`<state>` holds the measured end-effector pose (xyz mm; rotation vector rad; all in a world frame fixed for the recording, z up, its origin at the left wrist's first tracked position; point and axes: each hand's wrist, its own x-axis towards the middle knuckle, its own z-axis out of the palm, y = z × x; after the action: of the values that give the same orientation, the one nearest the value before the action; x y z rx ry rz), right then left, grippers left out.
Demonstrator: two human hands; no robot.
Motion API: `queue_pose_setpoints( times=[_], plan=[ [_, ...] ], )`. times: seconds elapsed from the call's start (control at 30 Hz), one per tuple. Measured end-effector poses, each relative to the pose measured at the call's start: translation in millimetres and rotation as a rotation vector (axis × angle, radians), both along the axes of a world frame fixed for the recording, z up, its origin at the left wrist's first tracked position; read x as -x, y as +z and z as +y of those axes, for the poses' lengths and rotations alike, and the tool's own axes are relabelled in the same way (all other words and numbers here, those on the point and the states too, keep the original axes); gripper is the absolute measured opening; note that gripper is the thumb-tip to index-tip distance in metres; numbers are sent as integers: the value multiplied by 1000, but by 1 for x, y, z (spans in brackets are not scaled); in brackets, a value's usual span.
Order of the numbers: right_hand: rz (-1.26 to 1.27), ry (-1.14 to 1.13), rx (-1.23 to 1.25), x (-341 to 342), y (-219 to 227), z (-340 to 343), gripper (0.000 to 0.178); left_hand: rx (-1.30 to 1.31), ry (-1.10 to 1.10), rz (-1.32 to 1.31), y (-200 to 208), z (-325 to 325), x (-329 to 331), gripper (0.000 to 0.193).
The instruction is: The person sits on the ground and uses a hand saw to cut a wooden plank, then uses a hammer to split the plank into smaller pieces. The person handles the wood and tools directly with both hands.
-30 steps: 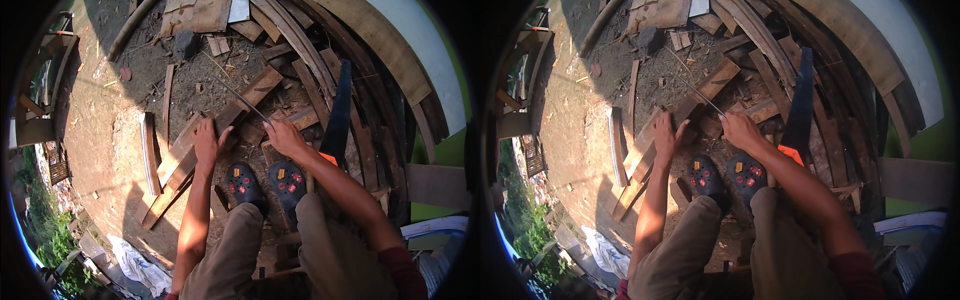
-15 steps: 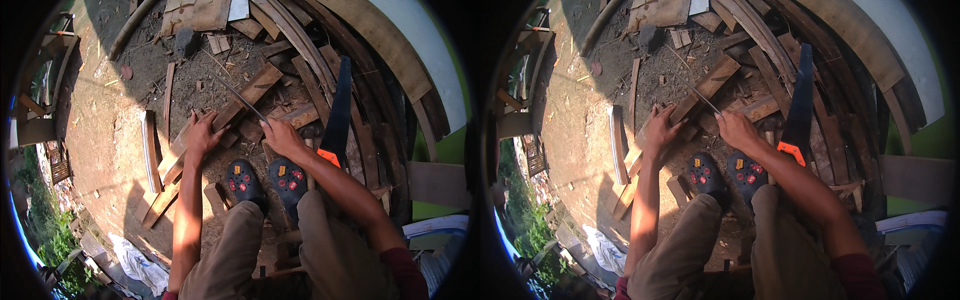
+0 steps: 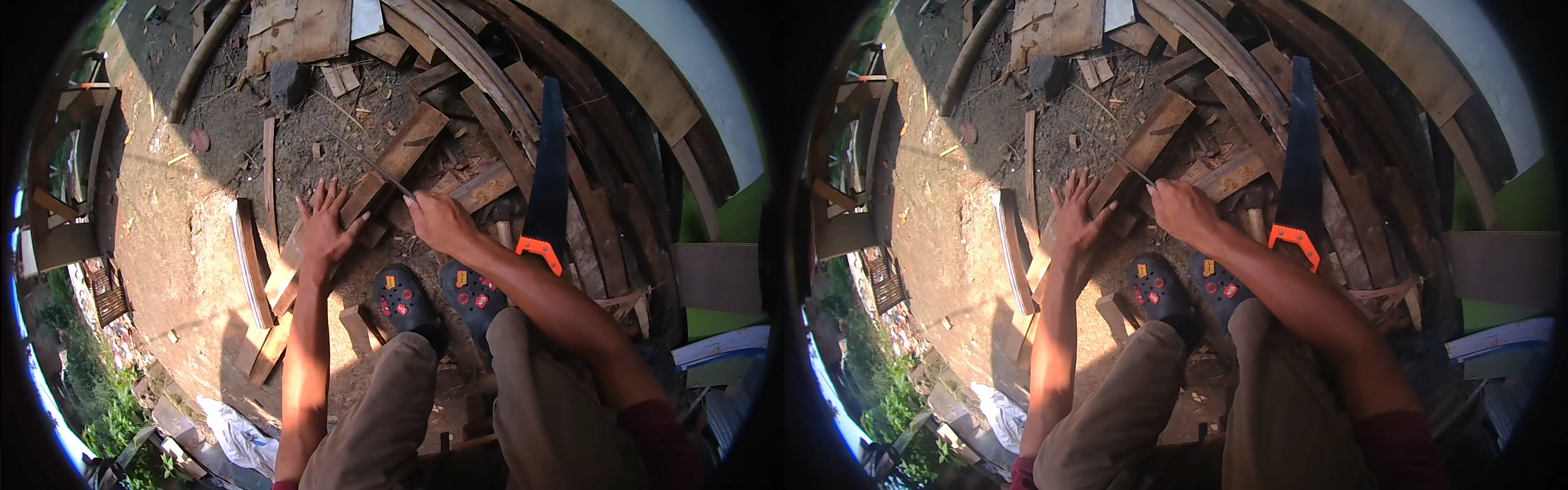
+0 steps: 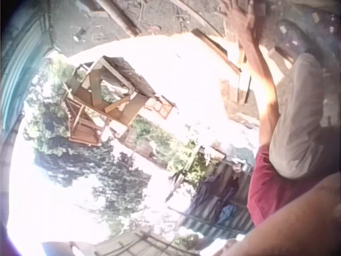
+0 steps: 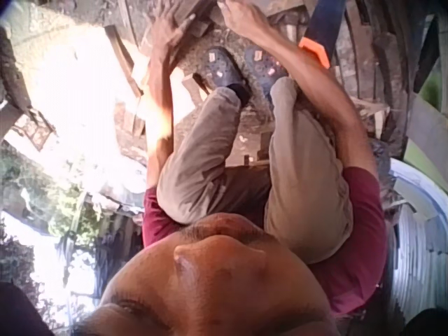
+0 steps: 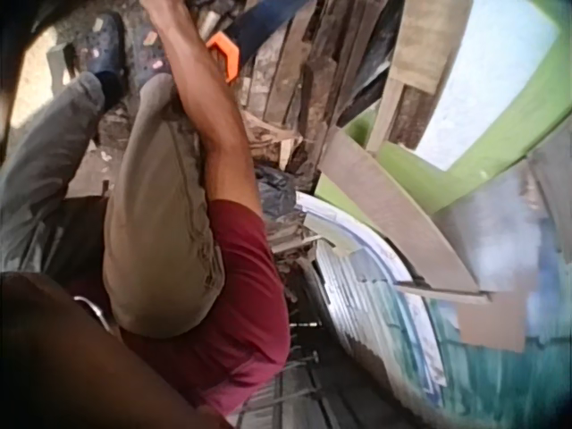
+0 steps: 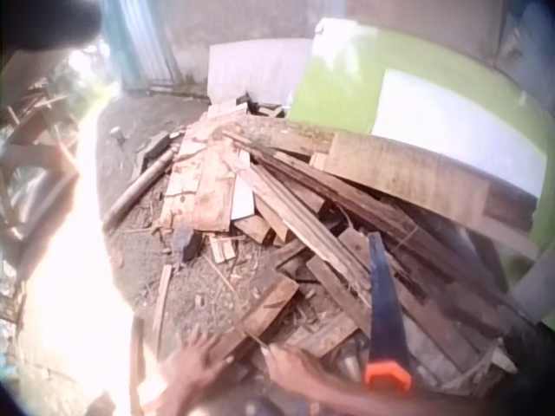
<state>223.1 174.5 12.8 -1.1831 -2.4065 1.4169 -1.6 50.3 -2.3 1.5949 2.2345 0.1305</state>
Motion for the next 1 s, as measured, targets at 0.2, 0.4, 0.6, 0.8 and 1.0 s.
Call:
queue_pose_setpoints(
  times=[0.2,0.4,0.6,0.8,1.0],
  plan=[
    [145,-48,-52,4,2,5,30,101,10,-17,8,2,-1,71],
    [35,-7,-28,3,-9,10,31,91,13,-22,11,4,-2,68],
    [-47,50,0,4,-5,10,30,149,28,-37,14,5,-2,69],
    [-137,88,55,-1,-3,10,31,149,55,-51,13,6,-3,67],
    [52,-21,-7,-1,-4,2,32,130,70,-28,10,5,-7,66]
  ],
)
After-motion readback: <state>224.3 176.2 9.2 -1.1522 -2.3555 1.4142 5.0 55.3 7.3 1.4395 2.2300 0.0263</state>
